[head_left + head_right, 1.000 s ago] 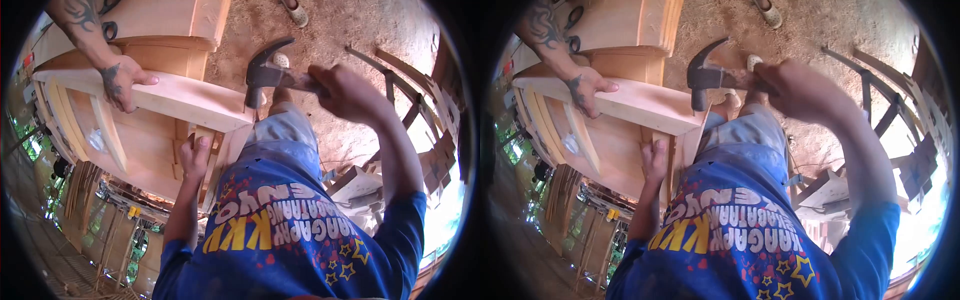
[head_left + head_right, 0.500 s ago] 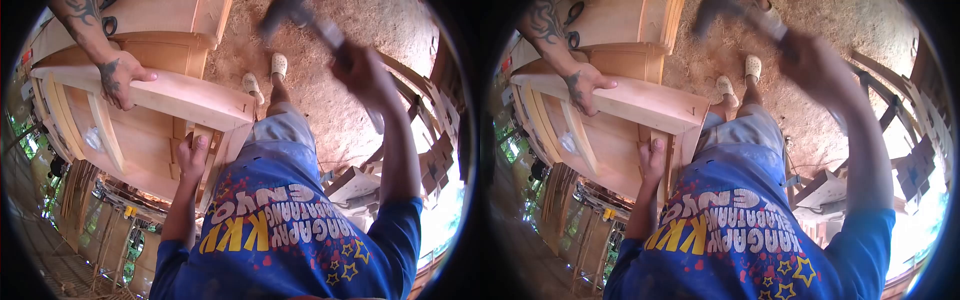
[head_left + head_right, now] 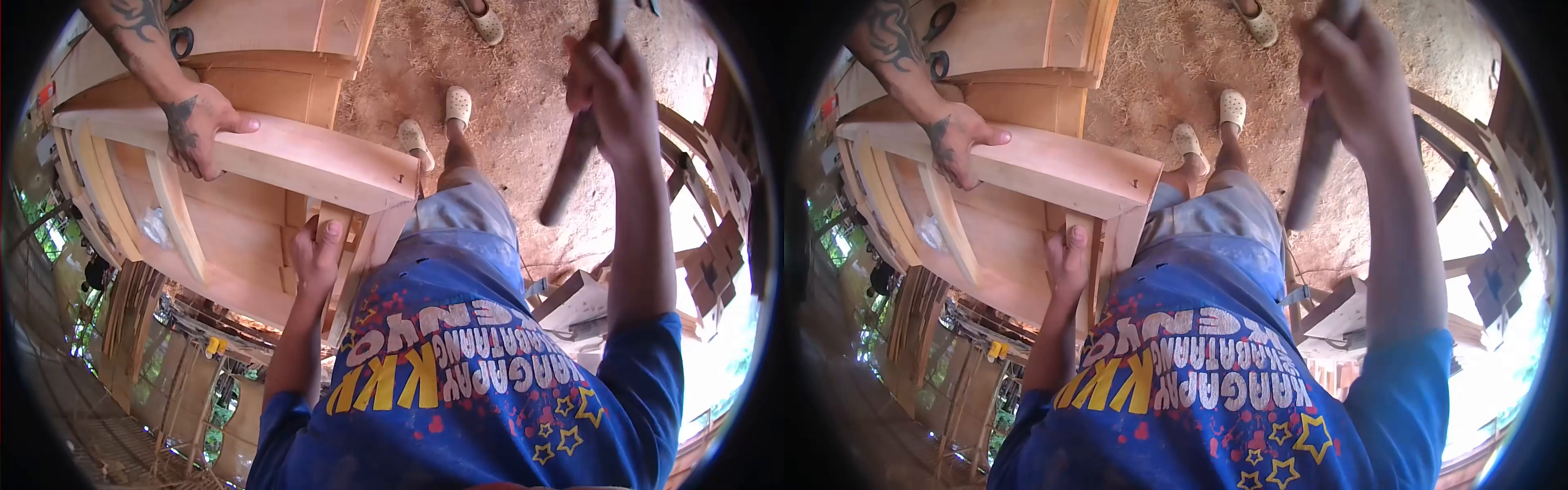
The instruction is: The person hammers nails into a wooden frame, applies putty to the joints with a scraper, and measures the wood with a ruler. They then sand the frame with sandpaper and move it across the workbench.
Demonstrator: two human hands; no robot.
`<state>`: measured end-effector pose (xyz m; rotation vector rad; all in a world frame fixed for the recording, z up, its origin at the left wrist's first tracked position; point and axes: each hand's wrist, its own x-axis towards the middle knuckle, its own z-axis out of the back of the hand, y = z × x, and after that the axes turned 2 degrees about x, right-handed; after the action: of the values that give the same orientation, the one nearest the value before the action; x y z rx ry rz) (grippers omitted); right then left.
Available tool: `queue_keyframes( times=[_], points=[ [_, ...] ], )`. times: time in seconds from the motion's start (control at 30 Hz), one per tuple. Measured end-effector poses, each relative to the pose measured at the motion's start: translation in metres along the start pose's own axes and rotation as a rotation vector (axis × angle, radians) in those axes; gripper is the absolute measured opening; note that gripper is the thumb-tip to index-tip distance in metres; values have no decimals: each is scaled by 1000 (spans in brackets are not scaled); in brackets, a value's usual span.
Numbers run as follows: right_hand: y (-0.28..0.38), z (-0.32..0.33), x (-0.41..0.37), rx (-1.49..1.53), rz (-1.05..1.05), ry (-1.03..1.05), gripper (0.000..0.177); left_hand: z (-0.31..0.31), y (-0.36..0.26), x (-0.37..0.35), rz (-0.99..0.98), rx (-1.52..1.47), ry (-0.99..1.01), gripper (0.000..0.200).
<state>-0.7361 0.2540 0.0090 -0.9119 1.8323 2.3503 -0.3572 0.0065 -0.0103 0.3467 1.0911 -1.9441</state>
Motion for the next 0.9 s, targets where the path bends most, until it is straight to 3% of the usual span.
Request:
queue_keyframes(
  times=[0.07,0.1,0.17,0.2,0.27,0.3,0.4,0.5,0.53,0.57,0.6,0.67,0.73,0.8,0.83,0.9],
  points=[
    [-15,-8,-9,-32,-43,-118,18,-3,-7,-1,-17,-43,-19,59],
    [-34,-15,-27,-221,-134,-75,17,-3,-5,-1,-15,-42,-18,59],
    [-50,-24,-75,-773,-24,527,18,-3,2,0,-16,-31,-11,59],
    [-37,-28,-77,-771,-96,644,20,0,-1,-2,6,-30,5,59],
    [-19,-22,-62,-824,-101,570,23,-4,-8,-2,41,-54,-1,58],
    [-10,-21,-60,-681,-11,389,20,-4,-7,-4,35,-49,-4,59],
    [-8,-14,-33,-137,-128,6,17,-2,-7,-1,14,-27,-6,60],
    [-44,-22,-58,-172,-244,-49,20,1,-7,0,26,-8,13,61],
    [-66,-21,-81,-657,-67,294,23,0,-3,-1,21,-12,12,61],
    [-54,-30,-99,-772,-81,651,24,0,-2,-1,17,-13,19,61],
    [-47,-28,-104,-642,-133,636,22,1,-2,-2,22,-16,21,60],
    [-31,-27,-88,-731,-224,537,22,-3,-2,-2,27,-41,6,59],
    [-27,-24,-76,-535,-56,247,25,-2,-5,-4,29,-30,9,61],
    [-22,-23,-63,-170,-226,5,25,-1,-8,-3,26,-18,3,62],
    [-19,-25,-63,-130,-208,-48,22,-1,-9,-4,33,-8,5,62],
    [-60,-32,-91,-497,-36,201,20,1,-8,-1,30,3,9,63]
  ],
)
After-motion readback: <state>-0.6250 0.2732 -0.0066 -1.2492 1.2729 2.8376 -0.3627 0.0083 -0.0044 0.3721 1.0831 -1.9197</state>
